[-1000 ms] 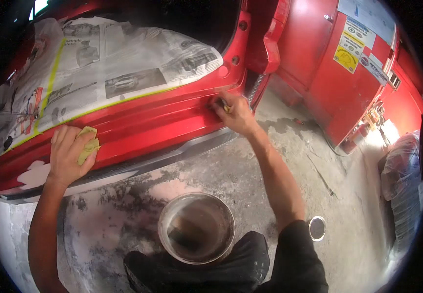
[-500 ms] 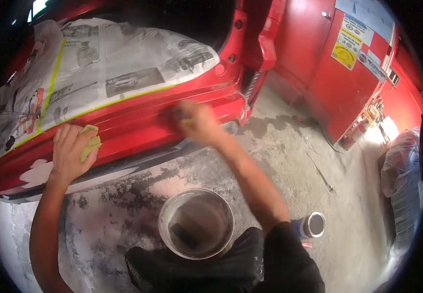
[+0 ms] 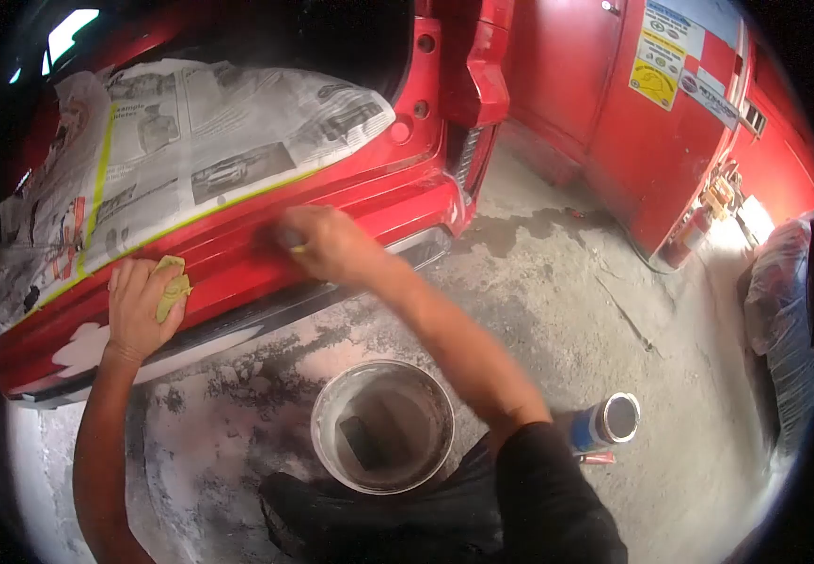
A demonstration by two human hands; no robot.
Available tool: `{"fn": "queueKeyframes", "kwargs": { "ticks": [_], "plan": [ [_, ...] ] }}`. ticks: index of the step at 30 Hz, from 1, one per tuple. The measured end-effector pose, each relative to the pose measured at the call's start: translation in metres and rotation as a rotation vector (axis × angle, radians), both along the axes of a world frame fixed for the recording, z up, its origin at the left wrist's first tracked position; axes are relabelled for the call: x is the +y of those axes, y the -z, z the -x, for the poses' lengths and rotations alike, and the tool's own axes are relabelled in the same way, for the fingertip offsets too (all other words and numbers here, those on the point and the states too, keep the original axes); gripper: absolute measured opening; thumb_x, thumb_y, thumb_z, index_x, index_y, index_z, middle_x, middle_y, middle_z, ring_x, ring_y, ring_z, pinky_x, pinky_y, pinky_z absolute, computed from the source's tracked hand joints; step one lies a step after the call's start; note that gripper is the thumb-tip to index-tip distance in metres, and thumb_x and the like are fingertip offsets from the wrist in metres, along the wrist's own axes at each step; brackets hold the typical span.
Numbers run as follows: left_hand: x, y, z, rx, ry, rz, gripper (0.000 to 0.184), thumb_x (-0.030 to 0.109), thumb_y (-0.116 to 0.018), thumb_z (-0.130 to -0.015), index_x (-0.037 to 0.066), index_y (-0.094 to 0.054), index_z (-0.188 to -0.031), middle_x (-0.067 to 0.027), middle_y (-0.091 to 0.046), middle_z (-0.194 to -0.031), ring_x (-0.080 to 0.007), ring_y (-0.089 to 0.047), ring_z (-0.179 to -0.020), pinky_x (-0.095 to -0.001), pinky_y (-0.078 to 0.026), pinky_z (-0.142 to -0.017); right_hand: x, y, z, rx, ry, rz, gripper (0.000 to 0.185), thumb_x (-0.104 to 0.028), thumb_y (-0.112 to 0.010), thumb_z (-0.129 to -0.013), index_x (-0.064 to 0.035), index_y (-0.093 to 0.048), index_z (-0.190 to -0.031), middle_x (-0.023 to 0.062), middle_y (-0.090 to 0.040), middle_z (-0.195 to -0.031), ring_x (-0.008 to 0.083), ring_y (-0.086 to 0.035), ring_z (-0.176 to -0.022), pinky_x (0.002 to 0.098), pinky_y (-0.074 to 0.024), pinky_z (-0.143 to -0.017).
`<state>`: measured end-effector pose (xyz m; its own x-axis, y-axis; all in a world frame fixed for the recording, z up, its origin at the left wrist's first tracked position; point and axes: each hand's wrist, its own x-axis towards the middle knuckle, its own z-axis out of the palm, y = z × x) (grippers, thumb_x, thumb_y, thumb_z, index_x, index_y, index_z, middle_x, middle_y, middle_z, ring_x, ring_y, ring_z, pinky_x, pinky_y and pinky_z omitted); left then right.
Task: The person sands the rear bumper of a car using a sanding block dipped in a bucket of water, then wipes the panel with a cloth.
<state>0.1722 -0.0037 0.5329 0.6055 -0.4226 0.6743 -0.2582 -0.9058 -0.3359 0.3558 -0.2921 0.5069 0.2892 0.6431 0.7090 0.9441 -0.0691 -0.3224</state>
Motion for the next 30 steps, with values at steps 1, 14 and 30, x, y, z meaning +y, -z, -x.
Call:
{"fn": "queueKeyframes", "kwargs": {
  "ticks": [1,14,30],
  "plan": [
    [0.001,0.001,0.001,0.009,-0.004,0.005,0.043,0.019,-0.077,-0.074,0.010,-0.067,-0.115,-0.0106,-0.059,-0.100,-0.0322,-0.056,-0.094,-0.0455,-0.042,-0.084,-0.015,0.010,-0.018,0.049,0.062,0.052,0.026,-0.003,-0.074,-0.077,-0.0025,-0.062,-0.100,0.0213,-0.070,-0.099,0.0437,-0.069,-0.098,0.0498,-0.0563,-0.084],
    [0.002,0.003,0.000,-0.014,0.014,-0.006,0.042,0.019,-0.076,-0.076,0.009,-0.067,-0.116,-0.0107,-0.060,-0.102,-0.0322,-0.057,-0.095,-0.0453,-0.042,-0.085,-0.005,-0.002,0.017,-0.040,0.134,0.093,0.032,-0.002,-0.077,-0.068,-0.0057,-0.065,-0.098,0.0180,-0.072,-0.098,0.0390,-0.070,-0.101,0.0477,-0.0554,-0.091],
    [0.004,0.009,0.000,-0.035,0.011,-0.010,0.042,0.020,-0.076,-0.077,0.011,-0.067,-0.117,-0.0098,-0.060,-0.102,-0.0314,-0.057,-0.096,-0.0444,-0.042,-0.084,-0.090,0.013,-0.061,0.142,0.366,0.155,0.027,-0.009,-0.072,-0.087,-0.0069,-0.071,-0.114,0.0188,-0.073,-0.105,0.0369,-0.072,-0.096,0.0445,-0.0582,-0.083]
  ]
}}
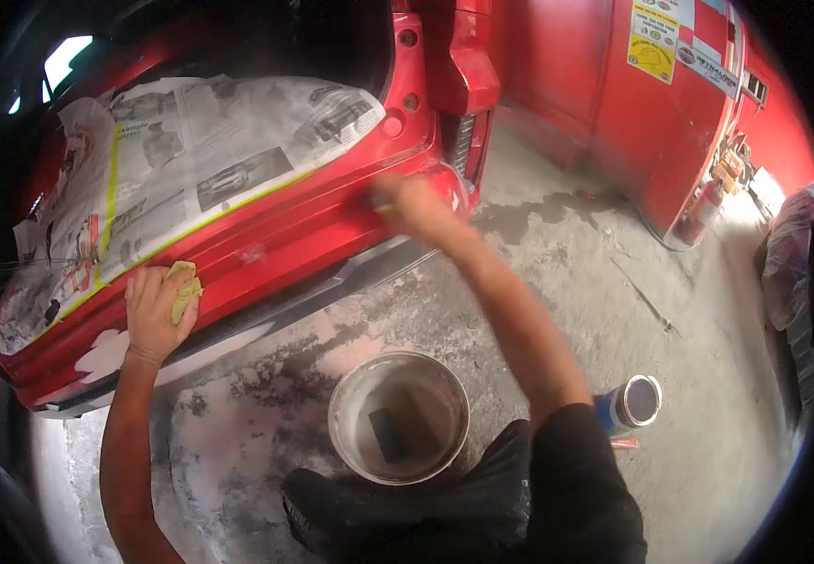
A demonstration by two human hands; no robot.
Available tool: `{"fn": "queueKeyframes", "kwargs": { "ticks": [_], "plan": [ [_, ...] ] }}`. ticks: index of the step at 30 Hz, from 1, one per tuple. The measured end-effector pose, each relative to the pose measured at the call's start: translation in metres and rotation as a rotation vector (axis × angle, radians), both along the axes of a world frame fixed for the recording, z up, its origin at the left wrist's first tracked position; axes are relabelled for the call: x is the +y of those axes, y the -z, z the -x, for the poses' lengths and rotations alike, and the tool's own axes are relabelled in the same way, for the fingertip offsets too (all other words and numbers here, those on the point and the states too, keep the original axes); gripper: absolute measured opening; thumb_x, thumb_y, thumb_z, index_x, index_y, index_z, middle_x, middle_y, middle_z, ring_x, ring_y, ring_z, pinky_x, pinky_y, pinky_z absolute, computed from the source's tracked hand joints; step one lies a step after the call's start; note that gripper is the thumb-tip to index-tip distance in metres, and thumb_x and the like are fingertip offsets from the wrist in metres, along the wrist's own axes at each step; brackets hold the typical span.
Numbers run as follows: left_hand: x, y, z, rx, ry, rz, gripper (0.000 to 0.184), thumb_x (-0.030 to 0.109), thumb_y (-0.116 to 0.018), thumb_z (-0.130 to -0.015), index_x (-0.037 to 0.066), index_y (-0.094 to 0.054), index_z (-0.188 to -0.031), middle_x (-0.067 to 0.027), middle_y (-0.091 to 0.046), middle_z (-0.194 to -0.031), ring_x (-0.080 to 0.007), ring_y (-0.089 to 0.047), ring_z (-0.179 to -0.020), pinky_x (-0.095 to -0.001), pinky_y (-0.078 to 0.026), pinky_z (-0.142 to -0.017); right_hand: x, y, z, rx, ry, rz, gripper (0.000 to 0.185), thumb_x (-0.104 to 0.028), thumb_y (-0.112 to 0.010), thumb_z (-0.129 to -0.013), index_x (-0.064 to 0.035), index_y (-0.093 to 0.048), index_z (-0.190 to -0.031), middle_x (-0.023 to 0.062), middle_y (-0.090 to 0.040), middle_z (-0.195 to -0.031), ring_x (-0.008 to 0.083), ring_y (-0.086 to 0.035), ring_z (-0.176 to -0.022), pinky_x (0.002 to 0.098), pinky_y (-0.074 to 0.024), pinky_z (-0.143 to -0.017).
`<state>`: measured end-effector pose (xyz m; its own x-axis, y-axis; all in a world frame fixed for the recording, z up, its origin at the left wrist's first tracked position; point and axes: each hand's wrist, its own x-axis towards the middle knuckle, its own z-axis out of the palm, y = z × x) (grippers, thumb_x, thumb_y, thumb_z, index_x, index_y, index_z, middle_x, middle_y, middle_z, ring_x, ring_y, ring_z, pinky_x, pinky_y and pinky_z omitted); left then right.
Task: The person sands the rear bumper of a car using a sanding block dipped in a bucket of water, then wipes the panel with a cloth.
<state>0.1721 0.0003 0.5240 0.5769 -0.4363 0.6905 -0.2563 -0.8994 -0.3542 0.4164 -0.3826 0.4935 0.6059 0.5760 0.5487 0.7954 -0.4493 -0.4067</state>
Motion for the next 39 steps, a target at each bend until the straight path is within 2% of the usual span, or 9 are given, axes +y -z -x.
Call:
{"fn": "queueKeyframes", "kwargs": {
  "ticks": [2,5,11,15,20,27,30,34,39],
  "plan": [
    [0.000,-0.003,0.000,0.009,0.018,0.007,0.042,0.021,-0.076,-0.077,0.011,-0.067,-0.117,-0.0097,-0.060,-0.103,-0.0313,-0.057,-0.097,-0.0446,-0.042,-0.084,-0.039,0.002,-0.026,-0.217,0.146,0.000,0.020,-0.009,-0.071,-0.089,-0.0059,-0.071,-0.109,0.0220,-0.071,-0.094,0.0389,-0.071,-0.087,0.0434,-0.0564,-0.077],
    [0.001,-0.004,0.002,0.007,-0.003,0.002,0.042,0.021,-0.075,-0.077,0.011,-0.068,-0.116,-0.0098,-0.060,-0.103,-0.0313,-0.057,-0.096,-0.0448,-0.042,-0.084,-0.037,-0.008,-0.017,-0.141,0.143,-0.073,0.016,-0.005,-0.070,-0.089,-0.0022,-0.071,-0.105,0.0205,-0.070,-0.091,0.0393,-0.070,-0.088,0.0438,-0.0551,-0.077],
    [0.000,-0.004,0.003,0.018,-0.013,0.022,0.041,0.020,-0.076,-0.076,0.011,-0.068,-0.115,-0.0096,-0.060,-0.100,-0.0311,-0.057,-0.094,-0.0450,-0.043,-0.083,-0.026,0.022,0.005,-0.441,-0.042,-0.244,0.035,0.008,-0.068,-0.075,-0.0005,-0.070,-0.109,0.0208,-0.069,-0.097,0.0422,-0.067,-0.096,0.0474,-0.0540,-0.085],
    [-0.001,-0.006,0.002,0.006,-0.002,0.040,0.042,0.019,-0.077,-0.075,0.011,-0.067,-0.115,-0.0096,-0.059,-0.101,-0.0313,-0.057,-0.095,-0.0452,-0.043,-0.084,-0.006,0.020,0.000,-0.325,-0.019,-0.290,0.019,0.004,-0.070,-0.085,-0.0018,-0.069,-0.103,0.0173,-0.071,-0.098,0.0386,-0.069,-0.095,0.0433,-0.0554,-0.081],
    [-0.003,-0.004,0.002,0.001,-0.009,0.018,0.042,0.019,-0.077,-0.075,0.011,-0.067,-0.115,-0.0095,-0.059,-0.101,-0.0311,-0.057,-0.095,-0.0448,-0.043,-0.084,0.108,0.007,0.088,-0.288,-0.274,-0.281,0.025,0.002,-0.071,-0.069,-0.0044,-0.064,-0.093,0.0205,-0.067,-0.095,0.0429,-0.066,-0.094,0.0510,-0.0547,-0.081],
    [-0.002,-0.003,0.000,0.015,-0.024,0.030,0.040,0.020,-0.076,-0.076,0.012,-0.068,-0.115,-0.0093,-0.059,-0.100,-0.0305,-0.057,-0.095,-0.0441,-0.042,-0.083,0.002,-0.015,-0.014,0.087,-0.107,-0.055,0.021,-0.003,-0.062,-0.088,-0.0022,-0.068,-0.108,0.0220,-0.071,-0.092,0.0345,-0.072,-0.083,0.0452,-0.0575,-0.073],
    [-0.004,-0.005,0.001,-0.010,0.004,0.032,0.039,0.020,-0.076,-0.077,0.012,-0.068,-0.115,-0.0094,-0.060,-0.101,-0.0303,-0.057,-0.095,-0.0440,-0.042,-0.083,0.005,-0.011,-0.004,-0.037,-0.069,-0.173,0.017,-0.005,-0.066,-0.082,-0.0013,-0.066,-0.099,0.0237,-0.069,-0.086,0.0430,-0.070,-0.084,0.0494,-0.0557,-0.073],
    [-0.005,-0.004,0.001,0.016,-0.017,0.016,0.041,0.019,-0.077,-0.076,0.012,-0.068,-0.115,-0.0091,-0.060,-0.101,-0.0301,-0.057,-0.095,-0.0434,-0.042,-0.083,0.109,-0.007,0.081,-0.234,-0.296,-0.177,0.023,-0.011,-0.074,-0.074,-0.0044,-0.066,-0.094,0.0203,-0.070,-0.099,0.0396,-0.069,-0.098,0.0483,-0.0551,-0.089],
    [-0.004,-0.004,0.002,-0.004,-0.025,-0.005,0.042,0.020,-0.077,-0.075,0.011,-0.068,-0.115,-0.0088,-0.060,-0.100,-0.0303,-0.057,-0.095,-0.0429,-0.042,-0.083,0.056,-0.010,0.045,-0.069,-0.145,-0.053,0.017,-0.009,-0.065,-0.089,-0.0027,-0.068,-0.105,0.0202,-0.070,-0.094,0.0374,-0.071,-0.089,0.0471,-0.0565,-0.078]
  ]
}}
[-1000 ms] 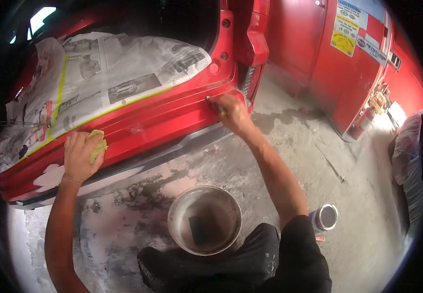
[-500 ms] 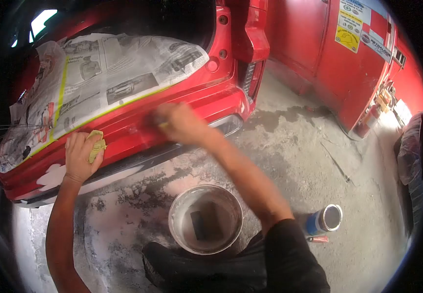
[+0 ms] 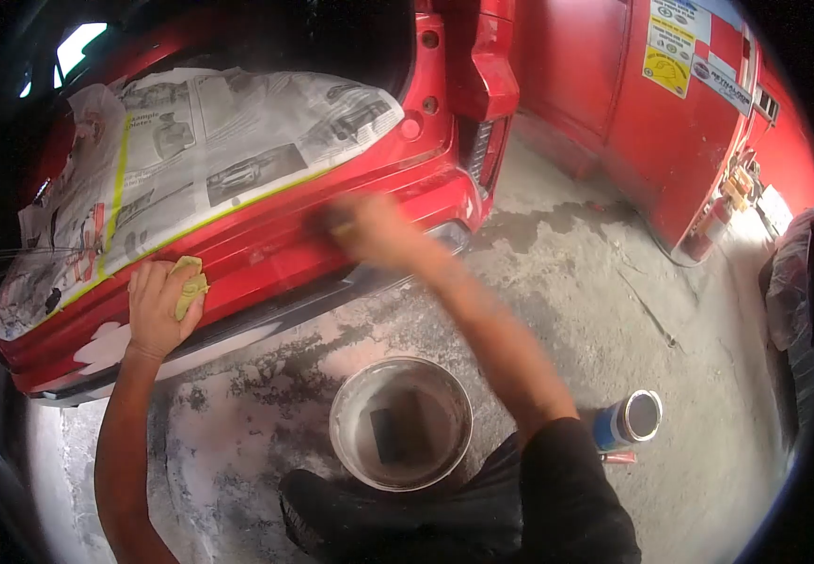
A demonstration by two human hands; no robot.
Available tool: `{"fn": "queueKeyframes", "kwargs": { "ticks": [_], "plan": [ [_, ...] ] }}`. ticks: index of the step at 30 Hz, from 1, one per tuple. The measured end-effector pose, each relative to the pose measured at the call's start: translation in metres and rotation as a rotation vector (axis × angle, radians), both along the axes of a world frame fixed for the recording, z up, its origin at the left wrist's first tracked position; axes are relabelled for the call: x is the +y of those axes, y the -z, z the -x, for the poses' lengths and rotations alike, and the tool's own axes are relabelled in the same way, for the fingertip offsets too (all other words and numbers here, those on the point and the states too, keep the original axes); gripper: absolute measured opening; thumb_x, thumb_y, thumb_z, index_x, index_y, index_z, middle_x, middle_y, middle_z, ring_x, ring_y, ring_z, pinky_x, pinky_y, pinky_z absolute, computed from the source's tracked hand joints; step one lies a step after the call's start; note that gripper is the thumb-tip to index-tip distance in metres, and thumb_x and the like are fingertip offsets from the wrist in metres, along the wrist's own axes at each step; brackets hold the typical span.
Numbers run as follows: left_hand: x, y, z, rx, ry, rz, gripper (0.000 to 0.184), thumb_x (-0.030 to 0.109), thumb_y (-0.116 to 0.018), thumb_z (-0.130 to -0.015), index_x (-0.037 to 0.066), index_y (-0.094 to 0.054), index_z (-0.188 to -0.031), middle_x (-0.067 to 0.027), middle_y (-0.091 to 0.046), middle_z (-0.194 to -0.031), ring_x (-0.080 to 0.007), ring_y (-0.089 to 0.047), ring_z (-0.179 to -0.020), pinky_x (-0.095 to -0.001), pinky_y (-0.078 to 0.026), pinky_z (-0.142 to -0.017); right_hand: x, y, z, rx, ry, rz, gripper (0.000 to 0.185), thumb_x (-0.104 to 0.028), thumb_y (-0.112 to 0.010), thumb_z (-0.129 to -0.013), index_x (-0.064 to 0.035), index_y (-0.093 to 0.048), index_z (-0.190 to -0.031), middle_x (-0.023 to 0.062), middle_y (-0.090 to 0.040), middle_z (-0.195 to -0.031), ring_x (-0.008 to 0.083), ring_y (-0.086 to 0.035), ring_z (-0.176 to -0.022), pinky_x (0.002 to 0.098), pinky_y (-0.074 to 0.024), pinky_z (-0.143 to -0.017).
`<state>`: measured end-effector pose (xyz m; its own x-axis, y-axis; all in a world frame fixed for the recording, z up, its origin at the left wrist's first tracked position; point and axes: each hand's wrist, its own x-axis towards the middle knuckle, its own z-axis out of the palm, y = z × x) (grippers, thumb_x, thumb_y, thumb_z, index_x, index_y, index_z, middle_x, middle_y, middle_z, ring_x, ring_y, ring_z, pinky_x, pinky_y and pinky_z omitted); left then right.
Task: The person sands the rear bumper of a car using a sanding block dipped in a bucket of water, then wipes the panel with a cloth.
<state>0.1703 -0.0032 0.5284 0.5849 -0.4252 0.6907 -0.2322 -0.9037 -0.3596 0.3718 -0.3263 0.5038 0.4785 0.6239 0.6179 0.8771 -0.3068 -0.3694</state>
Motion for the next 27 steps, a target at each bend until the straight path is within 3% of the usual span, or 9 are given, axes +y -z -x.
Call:
{"fn": "queueKeyframes", "kwargs": {
  "ticks": [5,7,10,14,16,18,22,26,27],
  "plan": [
    [0.004,0.003,0.000,0.033,0.000,0.032,0.042,0.021,-0.077,-0.076,0.011,-0.068,-0.115,-0.0097,-0.061,-0.103,-0.0312,-0.057,-0.095,-0.0435,-0.042,-0.083,-0.052,0.001,-0.046,0.044,0.105,-0.017,0.019,-0.004,-0.061,-0.089,-0.0018,-0.068,-0.106,0.0209,-0.070,-0.092,0.0361,-0.071,-0.084,0.0452,-0.0567,-0.075],
    [0.003,-0.002,-0.003,0.018,0.004,0.019,0.042,0.022,-0.077,-0.076,0.010,-0.068,-0.116,-0.0099,-0.061,-0.103,-0.0313,-0.057,-0.095,-0.0436,-0.042,-0.084,-0.001,-0.001,0.002,0.044,0.033,-0.062,0.024,0.001,-0.063,-0.080,-0.0029,-0.069,-0.103,0.0199,-0.070,-0.096,0.0389,-0.070,-0.093,0.0482,-0.0554,-0.081],
    [0.002,0.003,-0.003,0.013,0.000,0.000,0.043,0.022,-0.077,-0.076,0.010,-0.068,-0.117,-0.0099,-0.061,-0.103,-0.0313,-0.057,-0.096,-0.0438,-0.043,-0.085,0.055,-0.002,0.039,-0.157,-0.120,-0.118,0.023,-0.009,-0.069,-0.079,-0.0034,-0.068,-0.100,0.0234,-0.071,-0.094,0.0434,-0.069,-0.094,0.0514,-0.0562,-0.085],
    [0.004,0.004,0.000,0.016,-0.004,0.013,0.044,0.022,-0.077,-0.077,0.011,-0.068,-0.118,-0.0096,-0.061,-0.104,-0.0310,-0.057,-0.098,-0.0438,-0.043,-0.085,-0.025,-0.015,-0.026,0.237,0.063,0.078,0.021,-0.013,-0.068,-0.085,-0.0063,-0.068,-0.104,0.0230,-0.072,-0.089,0.0412,-0.073,-0.085,0.0498,-0.0571,-0.074],
    [0.005,0.002,-0.001,0.027,0.001,0.017,0.043,0.022,-0.076,-0.077,0.011,-0.068,-0.117,-0.0093,-0.061,-0.103,-0.0307,-0.057,-0.098,-0.0440,-0.042,-0.085,-0.071,0.003,-0.075,0.198,0.035,-0.095,0.021,-0.007,-0.067,-0.083,-0.0058,-0.070,-0.104,0.0225,-0.073,-0.091,0.0393,-0.073,-0.087,0.0475,-0.0572,-0.074],
    [0.007,0.006,0.001,0.039,-0.013,0.021,0.042,0.022,-0.076,-0.077,0.011,-0.068,-0.116,-0.0090,-0.061,-0.102,-0.0306,-0.057,-0.097,-0.0441,-0.042,-0.084,-0.034,-0.006,-0.030,0.168,0.075,-0.017,0.022,-0.006,-0.069,-0.080,-0.0061,-0.070,-0.102,0.0213,-0.073,-0.091,0.0385,-0.073,-0.090,0.0477,-0.0570,-0.077],
    [0.003,0.002,-0.003,0.028,-0.002,0.034,0.040,0.022,-0.077,-0.077,0.011,-0.068,-0.114,-0.0092,-0.060,-0.100,-0.0312,-0.056,-0.095,-0.0449,-0.042,-0.083,0.086,0.002,0.060,-0.082,-0.253,-0.123,0.023,-0.010,-0.070,-0.083,-0.0054,-0.069,-0.106,0.0157,-0.071,-0.101,0.0397,-0.068,-0.097,0.0479,-0.0543,-0.087],
    [0.004,0.004,-0.001,0.008,0.005,0.024,0.039,0.022,-0.076,-0.078,0.010,-0.068,-0.115,-0.0107,-0.061,-0.101,-0.0321,-0.057,-0.096,-0.0453,-0.042,-0.084,0.041,-0.004,0.042,-0.173,-0.072,-0.001,0.031,-0.015,-0.072,-0.081,-0.0064,-0.067,-0.110,0.0168,-0.071,-0.097,0.0400,-0.070,-0.094,0.0486,-0.0559,-0.083],
    [0.004,0.003,0.000,0.017,-0.004,0.018,0.040,0.021,-0.076,-0.078,0.010,-0.068,-0.115,-0.0110,-0.061,-0.102,-0.0319,-0.057,-0.097,-0.0448,-0.042,-0.085,0.008,-0.005,0.016,0.002,0.104,0.160,0.033,-0.016,-0.072,-0.080,-0.0083,-0.068,-0.112,0.0176,-0.072,-0.099,0.0381,-0.072,-0.093,0.0468,-0.0582,-0.079]
  ]
}}
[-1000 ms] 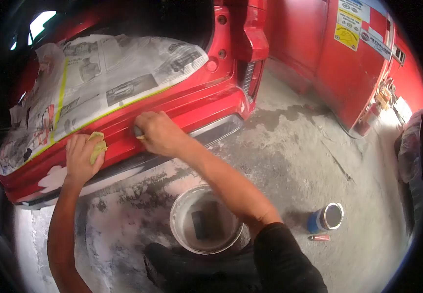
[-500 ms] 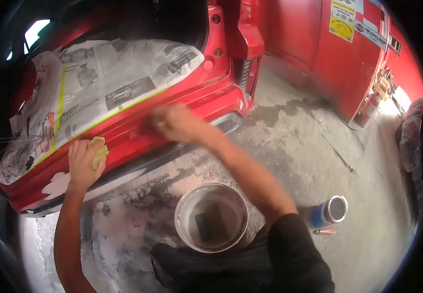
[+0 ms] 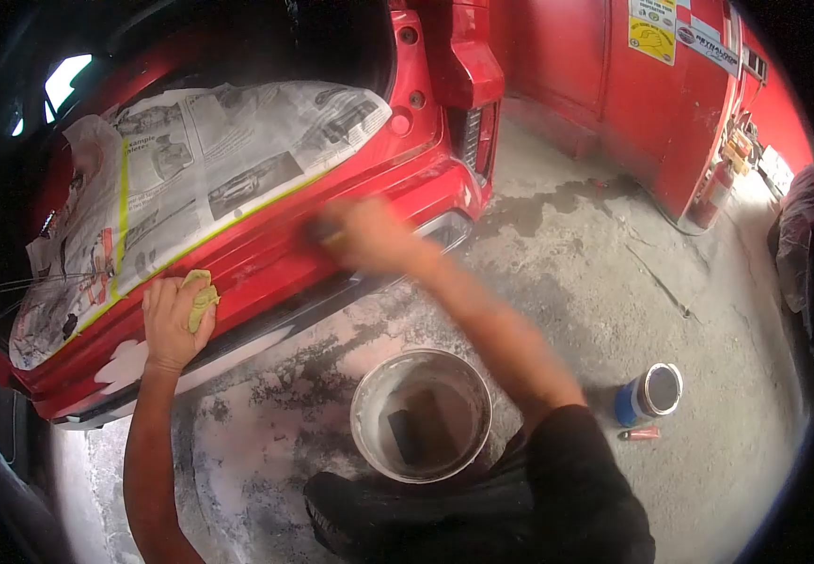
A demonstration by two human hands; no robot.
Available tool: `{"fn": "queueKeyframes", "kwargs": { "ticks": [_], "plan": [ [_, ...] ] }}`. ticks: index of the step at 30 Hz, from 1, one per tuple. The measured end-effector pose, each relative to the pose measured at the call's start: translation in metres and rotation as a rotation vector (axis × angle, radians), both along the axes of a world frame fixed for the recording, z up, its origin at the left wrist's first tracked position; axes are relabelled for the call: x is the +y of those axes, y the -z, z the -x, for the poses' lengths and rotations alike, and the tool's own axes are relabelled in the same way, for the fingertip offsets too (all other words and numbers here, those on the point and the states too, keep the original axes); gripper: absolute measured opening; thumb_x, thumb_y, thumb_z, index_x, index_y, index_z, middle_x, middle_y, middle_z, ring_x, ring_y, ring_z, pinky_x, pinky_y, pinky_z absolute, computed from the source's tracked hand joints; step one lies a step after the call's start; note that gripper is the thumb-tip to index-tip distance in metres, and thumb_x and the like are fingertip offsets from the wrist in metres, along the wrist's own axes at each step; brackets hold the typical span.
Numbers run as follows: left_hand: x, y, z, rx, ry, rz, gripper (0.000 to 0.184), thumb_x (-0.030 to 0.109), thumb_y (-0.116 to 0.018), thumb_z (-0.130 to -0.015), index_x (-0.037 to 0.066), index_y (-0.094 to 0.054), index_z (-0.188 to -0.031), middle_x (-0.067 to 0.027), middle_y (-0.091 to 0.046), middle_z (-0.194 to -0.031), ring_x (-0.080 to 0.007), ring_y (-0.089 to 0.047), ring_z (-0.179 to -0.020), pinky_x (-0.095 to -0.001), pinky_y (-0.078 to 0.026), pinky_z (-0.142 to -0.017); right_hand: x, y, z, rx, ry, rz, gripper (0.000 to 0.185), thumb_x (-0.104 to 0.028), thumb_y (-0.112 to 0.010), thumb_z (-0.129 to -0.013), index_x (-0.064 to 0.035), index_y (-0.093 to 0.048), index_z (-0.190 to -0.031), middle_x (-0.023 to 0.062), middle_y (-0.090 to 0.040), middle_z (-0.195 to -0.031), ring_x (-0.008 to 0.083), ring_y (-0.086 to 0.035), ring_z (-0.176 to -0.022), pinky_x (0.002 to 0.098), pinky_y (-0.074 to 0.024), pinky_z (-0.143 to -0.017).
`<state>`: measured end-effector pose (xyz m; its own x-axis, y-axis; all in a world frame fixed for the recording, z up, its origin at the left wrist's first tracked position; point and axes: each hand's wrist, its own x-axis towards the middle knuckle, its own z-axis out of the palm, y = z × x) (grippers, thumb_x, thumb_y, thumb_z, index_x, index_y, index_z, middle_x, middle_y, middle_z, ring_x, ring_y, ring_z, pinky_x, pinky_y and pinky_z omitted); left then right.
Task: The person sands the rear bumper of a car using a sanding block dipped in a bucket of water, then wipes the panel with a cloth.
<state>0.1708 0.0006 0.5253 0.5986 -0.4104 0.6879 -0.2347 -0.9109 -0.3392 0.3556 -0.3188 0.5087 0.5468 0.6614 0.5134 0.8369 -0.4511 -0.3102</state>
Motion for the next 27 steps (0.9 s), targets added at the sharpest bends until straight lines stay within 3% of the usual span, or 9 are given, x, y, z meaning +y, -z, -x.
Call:
{"fn": "queueKeyframes", "kwargs": {
  "ticks": [1,4,11,14,15,16,19,25,27],
  "plan": [
    [0.001,0.001,0.000,0.004,0.008,-0.001,0.039,0.021,-0.075,-0.080,0.009,-0.067,-0.116,-0.0123,-0.061,-0.102,-0.0327,-0.057,-0.097,-0.0456,-0.043,-0.085,-0.035,0.012,-0.041,-0.004,0.039,-0.048,0.030,-0.016,-0.071,-0.084,-0.0103,-0.070,-0.113,0.0190,-0.073,-0.104,0.0370,-0.073,-0.091,0.0455,-0.0591,-0.076],
    [0.002,0.003,0.000,0.006,0.015,0.005,0.039,0.022,-0.074,-0.081,0.008,-0.067,-0.117,-0.0133,-0.061,-0.103,-0.0335,-0.057,-0.097,-0.0465,-0.043,-0.086,-0.097,0.006,-0.080,-0.176,0.182,-0.161,0.024,-0.016,-0.067,-0.085,-0.0065,-0.068,-0.107,0.0228,-0.070,-0.081,0.0450,-0.069,-0.080,0.0534,-0.0557,-0.074],
    [0.001,0.000,-0.001,-0.007,0.017,0.005,0.041,0.021,-0.077,-0.077,0.011,-0.068,-0.115,-0.0099,-0.061,-0.104,-0.0314,-0.057,-0.098,-0.0454,-0.043,-0.085,-0.099,0.024,-0.063,-0.217,0.007,-0.245,0.023,-0.003,-0.060,-0.090,-0.0003,-0.069,-0.111,0.0191,-0.072,-0.108,0.0375,-0.069,-0.102,0.0435,-0.0555,-0.090],
    [0.001,0.000,-0.003,-0.014,0.023,-0.003,0.040,0.022,-0.076,-0.077,0.011,-0.068,-0.115,-0.0100,-0.061,-0.103,-0.0314,-0.057,-0.097,-0.0454,-0.043,-0.085,-0.085,0.016,-0.039,0.111,0.061,-0.257,0.029,0.003,-0.056,-0.087,-0.0001,-0.069,-0.112,0.0173,-0.072,-0.108,0.0330,-0.070,-0.105,0.0421,-0.0548,-0.094],
    [0.003,-0.001,-0.004,-0.017,0.027,-0.006,0.040,0.022,-0.076,-0.077,0.011,-0.068,-0.115,-0.0100,-0.061,-0.103,-0.0313,-0.057,-0.097,-0.0454,-0.043,-0.085,-0.069,0.025,-0.042,-0.022,-0.077,-0.288,0.033,0.005,-0.054,-0.082,0.0007,-0.069,-0.112,0.0174,-0.071,-0.108,0.0315,-0.070,-0.105,0.0437,-0.0549,-0.094],
    [0.002,0.000,-0.003,-0.017,0.031,-0.008,0.040,0.022,-0.076,-0.077,0.011,-0.069,-0.115,-0.0100,-0.061,-0.103,-0.0313,-0.057,-0.096,-0.0454,-0.043,-0.085,-0.042,0.024,-0.027,0.016,-0.137,-0.336,0.020,-0.006,-0.058,-0.085,0.0000,-0.068,-0.101,0.0223,-0.070,-0.100,0.0402,-0.068,-0.100,0.0486,-0.0548,-0.090],
    [-0.001,-0.001,-0.002,-0.014,0.009,-0.023,0.040,0.022,-0.077,-0.077,0.010,-0.069,-0.114,-0.0102,-0.061,-0.102,-0.0312,-0.058,-0.095,-0.0450,-0.043,-0.085,0.010,0.006,0.013,-0.035,-0.328,-0.225,0.020,-0.014,-0.062,-0.089,-0.0013,-0.067,-0.103,0.0212,-0.069,-0.105,0.0407,-0.067,-0.103,0.0507,-0.0537,-0.091],
    [0.000,-0.001,-0.002,-0.006,0.023,0.002,0.038,0.021,-0.077,-0.078,0.011,-0.069,-0.114,-0.0101,-0.062,-0.104,-0.0310,-0.058,-0.095,-0.0451,-0.043,-0.083,-0.101,0.014,-0.062,-0.041,-0.010,-0.132,0.030,-0.022,-0.059,-0.092,-0.0039,-0.070,-0.114,0.0212,-0.069,-0.117,0.0381,-0.068,-0.107,0.0470,-0.0542,-0.097],
    [0.002,0.000,-0.003,-0.009,0.026,0.008,0.038,0.021,-0.077,-0.077,0.011,-0.069,-0.114,-0.0099,-0.062,-0.104,-0.0309,-0.058,-0.095,-0.0452,-0.044,-0.083,-0.076,0.023,-0.050,-0.237,0.071,-0.105,0.029,-0.013,-0.060,-0.087,0.0000,-0.070,-0.111,0.0220,-0.069,-0.112,0.0402,-0.067,-0.106,0.0476,-0.0543,-0.096]
  ]
}}
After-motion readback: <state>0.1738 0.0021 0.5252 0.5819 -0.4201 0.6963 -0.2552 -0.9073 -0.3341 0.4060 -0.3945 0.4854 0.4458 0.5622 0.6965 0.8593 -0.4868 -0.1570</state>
